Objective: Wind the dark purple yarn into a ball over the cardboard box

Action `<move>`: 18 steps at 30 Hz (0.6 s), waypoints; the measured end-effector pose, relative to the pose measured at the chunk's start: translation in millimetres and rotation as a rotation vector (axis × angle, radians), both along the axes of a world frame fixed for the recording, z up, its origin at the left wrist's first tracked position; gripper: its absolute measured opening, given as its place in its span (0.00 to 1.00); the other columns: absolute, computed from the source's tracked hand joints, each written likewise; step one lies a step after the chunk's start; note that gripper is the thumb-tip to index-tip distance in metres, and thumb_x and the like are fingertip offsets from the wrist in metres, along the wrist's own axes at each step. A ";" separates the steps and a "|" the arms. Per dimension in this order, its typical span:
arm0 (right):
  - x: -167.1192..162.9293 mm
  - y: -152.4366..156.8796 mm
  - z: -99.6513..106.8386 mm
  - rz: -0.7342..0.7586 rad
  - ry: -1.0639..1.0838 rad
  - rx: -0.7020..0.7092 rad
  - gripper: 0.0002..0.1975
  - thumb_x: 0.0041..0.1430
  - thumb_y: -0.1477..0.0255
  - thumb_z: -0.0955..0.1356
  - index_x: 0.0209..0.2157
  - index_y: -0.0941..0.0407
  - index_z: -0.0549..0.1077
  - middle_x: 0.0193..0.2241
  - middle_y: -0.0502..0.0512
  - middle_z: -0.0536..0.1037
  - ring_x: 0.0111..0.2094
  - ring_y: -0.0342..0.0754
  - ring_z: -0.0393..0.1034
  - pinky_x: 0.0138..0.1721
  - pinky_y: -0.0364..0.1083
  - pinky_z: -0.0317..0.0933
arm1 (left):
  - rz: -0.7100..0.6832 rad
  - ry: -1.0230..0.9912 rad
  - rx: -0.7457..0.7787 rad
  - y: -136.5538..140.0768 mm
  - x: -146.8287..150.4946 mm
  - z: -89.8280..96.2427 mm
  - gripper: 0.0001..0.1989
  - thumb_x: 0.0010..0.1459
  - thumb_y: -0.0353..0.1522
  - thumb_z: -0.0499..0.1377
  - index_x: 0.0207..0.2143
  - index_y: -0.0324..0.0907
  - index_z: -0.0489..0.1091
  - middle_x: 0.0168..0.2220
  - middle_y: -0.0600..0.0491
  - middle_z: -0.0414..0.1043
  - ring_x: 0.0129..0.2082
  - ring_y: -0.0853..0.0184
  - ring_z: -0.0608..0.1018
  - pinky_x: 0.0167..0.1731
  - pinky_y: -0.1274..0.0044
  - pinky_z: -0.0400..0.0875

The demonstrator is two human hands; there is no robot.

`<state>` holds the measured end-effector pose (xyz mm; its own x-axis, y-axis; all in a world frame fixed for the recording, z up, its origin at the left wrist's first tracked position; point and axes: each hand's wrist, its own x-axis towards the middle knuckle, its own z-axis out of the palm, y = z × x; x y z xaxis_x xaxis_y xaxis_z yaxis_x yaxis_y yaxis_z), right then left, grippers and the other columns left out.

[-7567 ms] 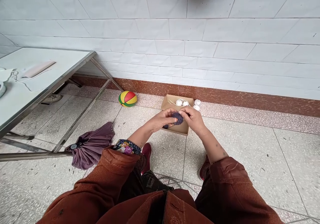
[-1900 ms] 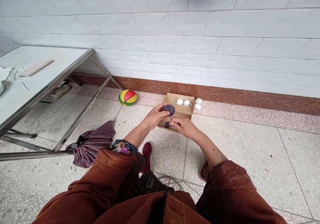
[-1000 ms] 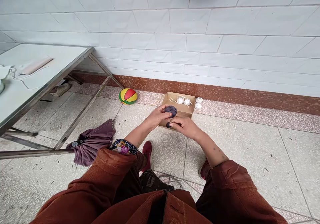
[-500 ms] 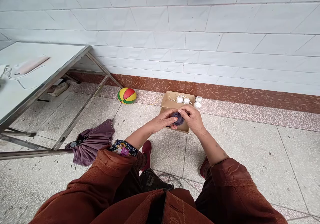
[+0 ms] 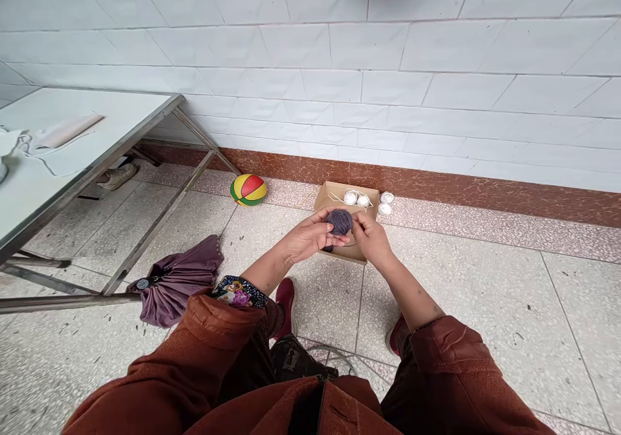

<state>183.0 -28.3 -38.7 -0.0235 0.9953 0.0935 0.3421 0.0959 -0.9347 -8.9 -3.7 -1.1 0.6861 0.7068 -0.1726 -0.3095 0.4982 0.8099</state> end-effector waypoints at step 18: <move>12.2 1.5 15.8 0.036 0.179 0.079 0.12 0.59 0.59 0.72 0.29 0.53 0.75 0.27 0.49 0.74 0.30 0.46 0.66 0.35 0.46 0.61 | -0.058 0.318 0.397 -1.1 1.1 -11.3 0.39 0.51 0.34 0.67 0.64 0.48 0.57 0.44 0.50 0.74 0.41 0.66 0.75 0.41 0.72 0.69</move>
